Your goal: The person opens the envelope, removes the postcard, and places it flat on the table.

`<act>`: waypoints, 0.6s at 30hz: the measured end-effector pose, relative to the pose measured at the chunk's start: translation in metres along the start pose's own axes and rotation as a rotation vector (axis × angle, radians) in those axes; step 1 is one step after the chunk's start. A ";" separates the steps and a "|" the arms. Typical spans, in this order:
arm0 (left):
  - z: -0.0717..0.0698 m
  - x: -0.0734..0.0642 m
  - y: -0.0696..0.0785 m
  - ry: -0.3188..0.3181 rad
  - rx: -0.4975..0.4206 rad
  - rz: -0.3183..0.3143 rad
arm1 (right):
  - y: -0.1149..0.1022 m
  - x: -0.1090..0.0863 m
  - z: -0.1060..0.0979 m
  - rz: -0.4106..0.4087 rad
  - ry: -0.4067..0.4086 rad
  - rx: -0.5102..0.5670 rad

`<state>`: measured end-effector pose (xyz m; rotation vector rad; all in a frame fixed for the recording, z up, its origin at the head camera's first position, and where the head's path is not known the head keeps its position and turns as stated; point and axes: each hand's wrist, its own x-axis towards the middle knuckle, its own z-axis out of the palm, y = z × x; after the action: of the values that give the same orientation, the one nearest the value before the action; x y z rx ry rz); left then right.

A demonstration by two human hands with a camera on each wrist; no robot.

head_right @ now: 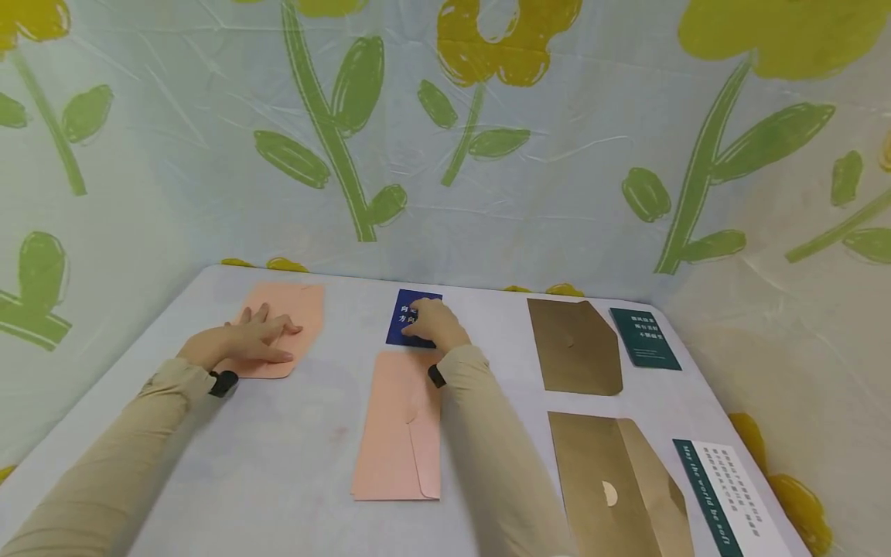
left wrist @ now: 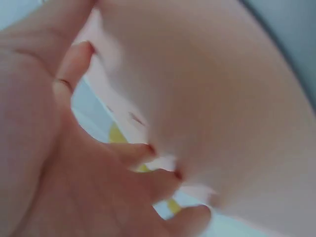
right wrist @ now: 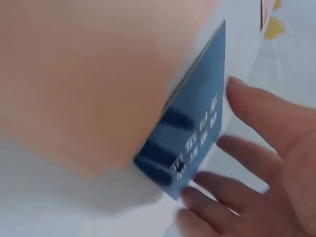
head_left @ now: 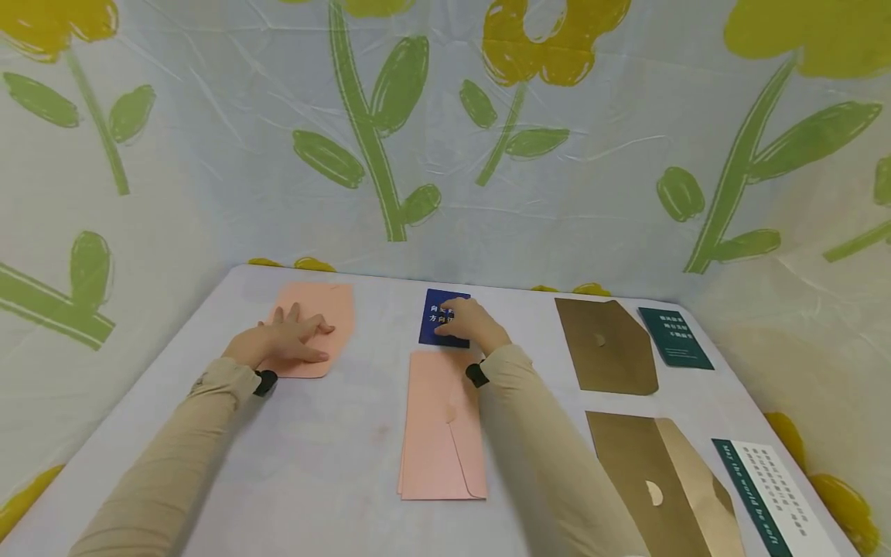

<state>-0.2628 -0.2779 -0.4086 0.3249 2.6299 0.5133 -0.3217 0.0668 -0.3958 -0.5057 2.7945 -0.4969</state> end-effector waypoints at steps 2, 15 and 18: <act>-0.002 -0.003 0.002 0.008 0.032 0.001 | -0.001 -0.003 -0.001 -0.010 -0.049 -0.018; -0.011 -0.026 -0.023 0.008 -0.012 0.002 | -0.035 0.001 0.014 -0.032 -0.150 -0.028; -0.012 -0.030 -0.031 0.004 -0.012 0.031 | -0.048 0.002 0.020 -0.053 -0.144 -0.057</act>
<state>-0.2464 -0.3182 -0.3997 0.3615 2.6287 0.5407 -0.3034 0.0176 -0.3963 -0.6040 2.6695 -0.3763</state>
